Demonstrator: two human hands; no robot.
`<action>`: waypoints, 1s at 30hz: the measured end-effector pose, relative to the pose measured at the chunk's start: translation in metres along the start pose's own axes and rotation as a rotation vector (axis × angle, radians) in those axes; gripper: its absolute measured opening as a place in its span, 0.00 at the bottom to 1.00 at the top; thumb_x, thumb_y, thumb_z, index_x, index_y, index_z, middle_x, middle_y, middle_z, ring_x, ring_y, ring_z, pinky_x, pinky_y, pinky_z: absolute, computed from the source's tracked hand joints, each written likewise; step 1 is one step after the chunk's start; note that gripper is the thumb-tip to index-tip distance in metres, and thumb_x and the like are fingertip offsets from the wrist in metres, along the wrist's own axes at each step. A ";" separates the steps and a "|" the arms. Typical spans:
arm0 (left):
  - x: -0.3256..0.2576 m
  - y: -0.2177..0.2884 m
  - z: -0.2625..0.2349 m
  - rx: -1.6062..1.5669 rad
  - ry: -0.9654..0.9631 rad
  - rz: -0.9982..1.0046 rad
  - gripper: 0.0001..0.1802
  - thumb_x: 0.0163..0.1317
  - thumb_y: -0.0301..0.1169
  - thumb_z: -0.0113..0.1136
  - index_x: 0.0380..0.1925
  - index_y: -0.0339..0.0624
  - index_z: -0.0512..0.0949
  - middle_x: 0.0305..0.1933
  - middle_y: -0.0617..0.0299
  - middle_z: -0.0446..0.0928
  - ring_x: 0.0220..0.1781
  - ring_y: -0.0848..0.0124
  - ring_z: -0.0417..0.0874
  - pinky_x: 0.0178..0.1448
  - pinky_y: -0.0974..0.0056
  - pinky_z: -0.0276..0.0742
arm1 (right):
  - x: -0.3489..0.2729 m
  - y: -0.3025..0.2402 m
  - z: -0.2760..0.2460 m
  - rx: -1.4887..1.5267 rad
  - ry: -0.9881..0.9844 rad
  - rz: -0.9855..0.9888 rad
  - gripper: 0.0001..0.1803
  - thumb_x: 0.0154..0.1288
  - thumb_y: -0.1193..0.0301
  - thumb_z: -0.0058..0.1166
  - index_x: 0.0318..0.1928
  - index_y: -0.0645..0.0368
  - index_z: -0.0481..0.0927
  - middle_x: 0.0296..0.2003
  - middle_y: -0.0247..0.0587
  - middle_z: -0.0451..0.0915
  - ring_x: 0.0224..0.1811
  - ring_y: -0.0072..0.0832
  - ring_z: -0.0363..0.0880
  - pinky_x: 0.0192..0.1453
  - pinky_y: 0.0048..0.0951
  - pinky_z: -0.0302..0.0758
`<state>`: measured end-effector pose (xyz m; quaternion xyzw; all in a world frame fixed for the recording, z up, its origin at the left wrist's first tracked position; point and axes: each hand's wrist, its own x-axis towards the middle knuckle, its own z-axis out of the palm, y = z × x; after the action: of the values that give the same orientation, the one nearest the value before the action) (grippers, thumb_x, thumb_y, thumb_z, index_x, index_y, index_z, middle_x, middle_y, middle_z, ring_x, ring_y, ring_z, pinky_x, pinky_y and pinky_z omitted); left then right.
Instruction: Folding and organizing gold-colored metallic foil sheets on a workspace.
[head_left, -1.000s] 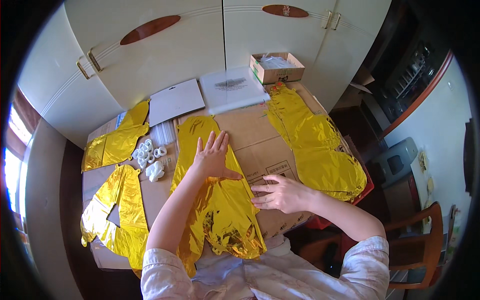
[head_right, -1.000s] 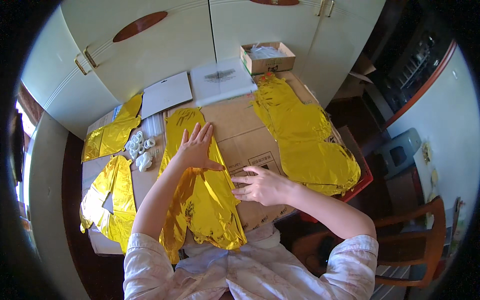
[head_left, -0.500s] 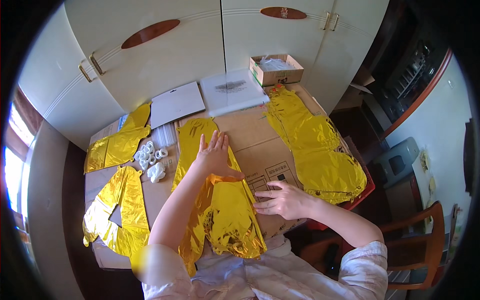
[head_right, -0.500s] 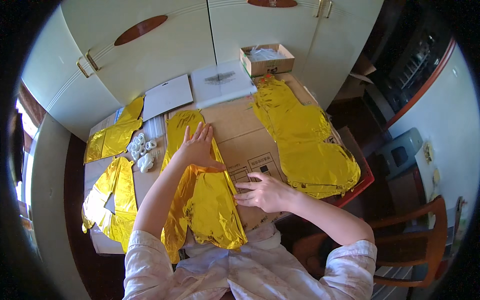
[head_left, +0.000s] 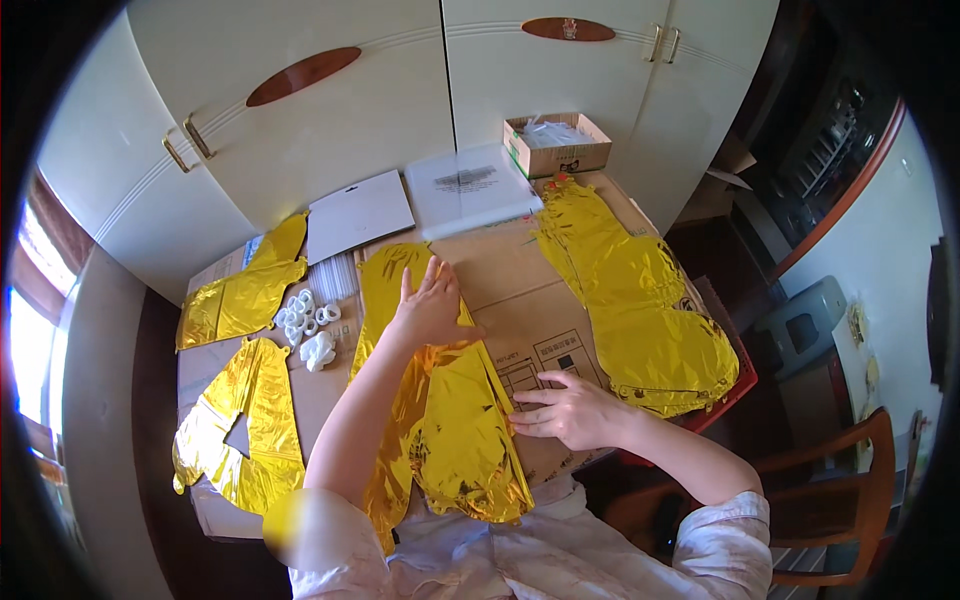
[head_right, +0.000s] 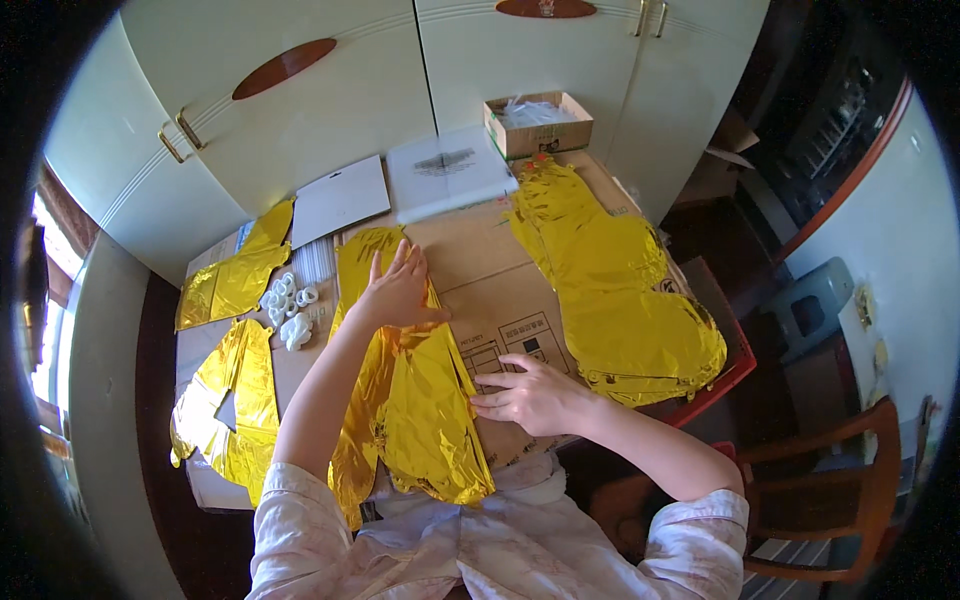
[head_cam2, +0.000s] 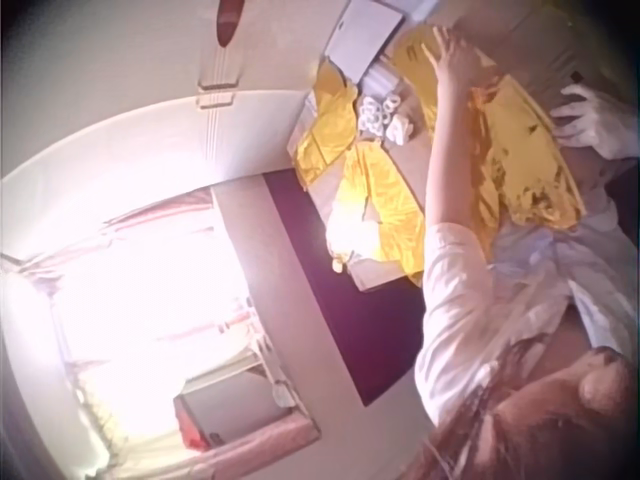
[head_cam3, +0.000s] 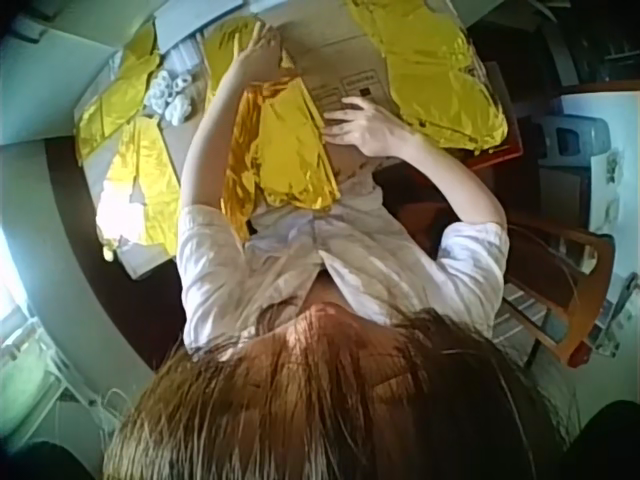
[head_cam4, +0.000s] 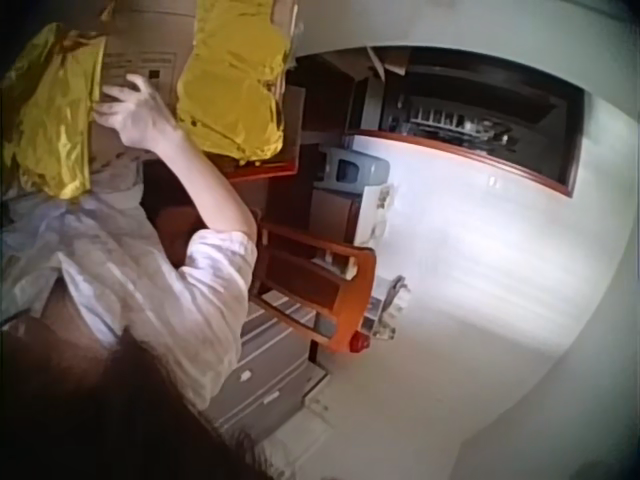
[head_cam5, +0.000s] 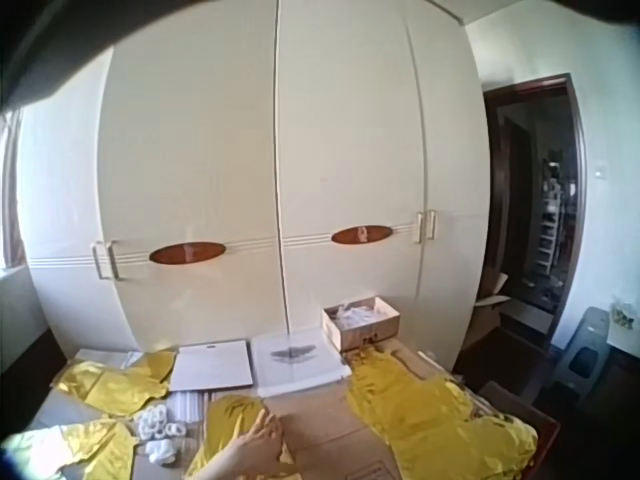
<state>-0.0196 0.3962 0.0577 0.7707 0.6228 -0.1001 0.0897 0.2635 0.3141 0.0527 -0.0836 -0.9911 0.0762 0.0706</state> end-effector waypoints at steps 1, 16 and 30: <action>0.003 -0.004 0.002 -0.034 0.025 -0.009 0.63 0.51 0.71 0.57 0.72 0.29 0.53 0.79 0.45 0.46 0.82 0.53 0.37 0.78 0.36 0.34 | 0.000 0.000 0.001 0.006 0.005 0.002 0.22 0.57 0.73 0.51 0.53 0.45 0.84 0.58 0.22 0.80 0.67 0.25 0.71 0.73 0.47 0.60; 0.027 -0.025 0.007 -0.044 0.161 -0.234 0.53 0.59 0.69 0.49 0.75 0.46 0.52 0.81 0.51 0.38 0.82 0.50 0.31 0.78 0.37 0.26 | -0.003 -0.005 0.005 0.074 0.071 0.068 0.18 0.61 0.73 0.49 0.48 0.46 0.87 0.56 0.24 0.82 0.67 0.24 0.72 0.72 0.46 0.61; -0.009 -0.025 0.009 -0.080 0.531 -0.234 0.43 0.66 0.59 0.49 0.73 0.45 0.57 0.80 0.51 0.45 0.81 0.53 0.41 0.79 0.42 0.37 | -0.009 -0.011 0.028 0.205 0.258 0.166 0.22 0.55 0.81 0.50 0.47 0.50 0.87 0.55 0.30 0.83 0.63 0.29 0.76 0.71 0.45 0.63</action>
<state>-0.0468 0.3909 0.0514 0.6886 0.7128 0.1202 -0.0581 0.2667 0.2974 0.0259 -0.1664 -0.9505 0.1712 0.1990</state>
